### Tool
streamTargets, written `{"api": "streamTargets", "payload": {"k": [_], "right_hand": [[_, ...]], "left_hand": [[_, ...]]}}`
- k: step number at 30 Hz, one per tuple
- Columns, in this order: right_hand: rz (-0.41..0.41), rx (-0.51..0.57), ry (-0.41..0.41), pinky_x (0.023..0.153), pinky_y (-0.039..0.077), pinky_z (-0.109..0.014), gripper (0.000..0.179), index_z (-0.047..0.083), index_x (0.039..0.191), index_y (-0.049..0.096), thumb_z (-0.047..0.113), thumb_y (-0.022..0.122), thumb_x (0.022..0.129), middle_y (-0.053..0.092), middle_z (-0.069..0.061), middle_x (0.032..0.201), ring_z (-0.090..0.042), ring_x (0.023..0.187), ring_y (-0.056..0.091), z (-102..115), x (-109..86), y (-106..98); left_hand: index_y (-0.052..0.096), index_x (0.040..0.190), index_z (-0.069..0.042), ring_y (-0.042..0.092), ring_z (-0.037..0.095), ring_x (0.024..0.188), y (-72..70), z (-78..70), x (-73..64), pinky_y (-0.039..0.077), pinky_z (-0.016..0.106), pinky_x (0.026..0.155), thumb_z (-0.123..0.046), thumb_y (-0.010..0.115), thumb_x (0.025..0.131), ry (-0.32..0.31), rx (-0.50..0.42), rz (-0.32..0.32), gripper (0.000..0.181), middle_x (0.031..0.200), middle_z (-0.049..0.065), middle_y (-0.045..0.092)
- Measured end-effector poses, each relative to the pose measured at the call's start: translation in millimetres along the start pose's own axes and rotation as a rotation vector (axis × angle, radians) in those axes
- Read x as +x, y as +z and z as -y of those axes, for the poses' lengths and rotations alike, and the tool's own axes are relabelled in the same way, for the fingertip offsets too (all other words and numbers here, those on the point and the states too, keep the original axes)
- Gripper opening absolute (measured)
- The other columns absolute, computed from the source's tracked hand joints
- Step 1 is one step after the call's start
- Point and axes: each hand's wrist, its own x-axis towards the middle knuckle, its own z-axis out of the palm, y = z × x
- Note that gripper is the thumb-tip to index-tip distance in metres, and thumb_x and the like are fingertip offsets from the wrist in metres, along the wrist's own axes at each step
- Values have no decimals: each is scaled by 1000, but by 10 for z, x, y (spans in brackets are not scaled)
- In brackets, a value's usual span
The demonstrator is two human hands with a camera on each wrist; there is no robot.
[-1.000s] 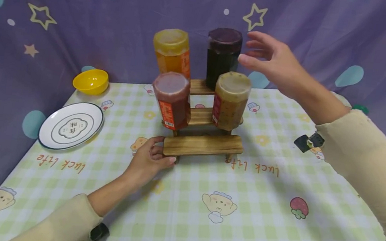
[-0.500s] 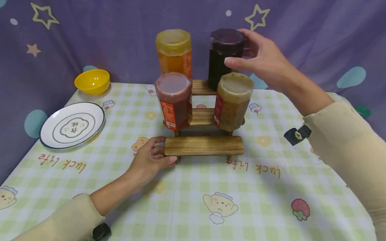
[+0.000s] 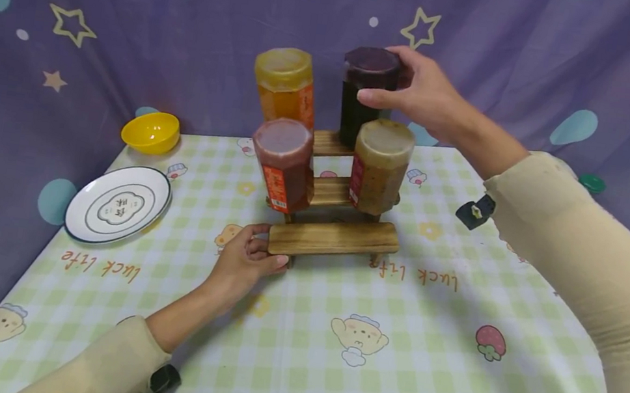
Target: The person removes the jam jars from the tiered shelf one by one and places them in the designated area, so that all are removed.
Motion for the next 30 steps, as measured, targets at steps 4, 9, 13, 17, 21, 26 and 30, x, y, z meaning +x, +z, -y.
{"api": "streamTargets", "payload": {"k": [4,9,13,17,21,26,30], "right_hand": [[-2,13,2,93,50,-33,70,12,139,44,20,80,80,57,-8,122,-23,110,54,-17,12,-9],[-1,52,-5,92,52,-32,71,12,139,45,18,81,79,58,-9,121,-23,109,55,-20,24,-12],[-11,111,1,91,55,-31,69,11,137,49,15,83,77,60,-10,120,-23,108,58,-22,26,-5],[-26,174,-11,89,56,-29,66,10,134,53,11,84,75,62,-12,118,-24,106,60,-26,24,13],[-49,217,-32,88,57,-29,64,8,131,57,9,85,73,64,-13,116,-25,104,62,-24,9,30],[-120,223,-35,86,57,-28,63,10,129,60,10,86,72,66,-9,115,-22,103,63,6,-26,2],[-170,251,-39,84,58,-29,61,9,126,62,8,87,70,67,-8,112,-22,101,64,36,-51,-76]], "left_hand": [[32,142,-2,63,25,101,2,-1,-3,58,33,88,8,65,87,0,-3,1,65,121,24,54],[32,143,-2,62,26,102,-3,1,-6,58,33,88,7,65,87,4,-5,-1,66,121,24,54],[32,143,-3,62,26,103,-3,8,-11,58,32,89,7,66,87,3,-3,3,66,122,24,54],[32,143,-3,62,27,103,-7,9,-11,58,33,89,6,66,87,5,-2,2,66,122,24,54],[31,144,-3,62,27,103,-7,3,-7,58,33,88,6,66,87,9,-2,0,67,122,25,54],[31,143,-3,62,26,103,-1,3,-3,58,32,89,7,66,87,4,-7,2,66,121,24,54],[32,143,-2,62,26,103,4,3,-8,58,32,89,8,65,87,5,-8,0,66,121,24,54]]}}
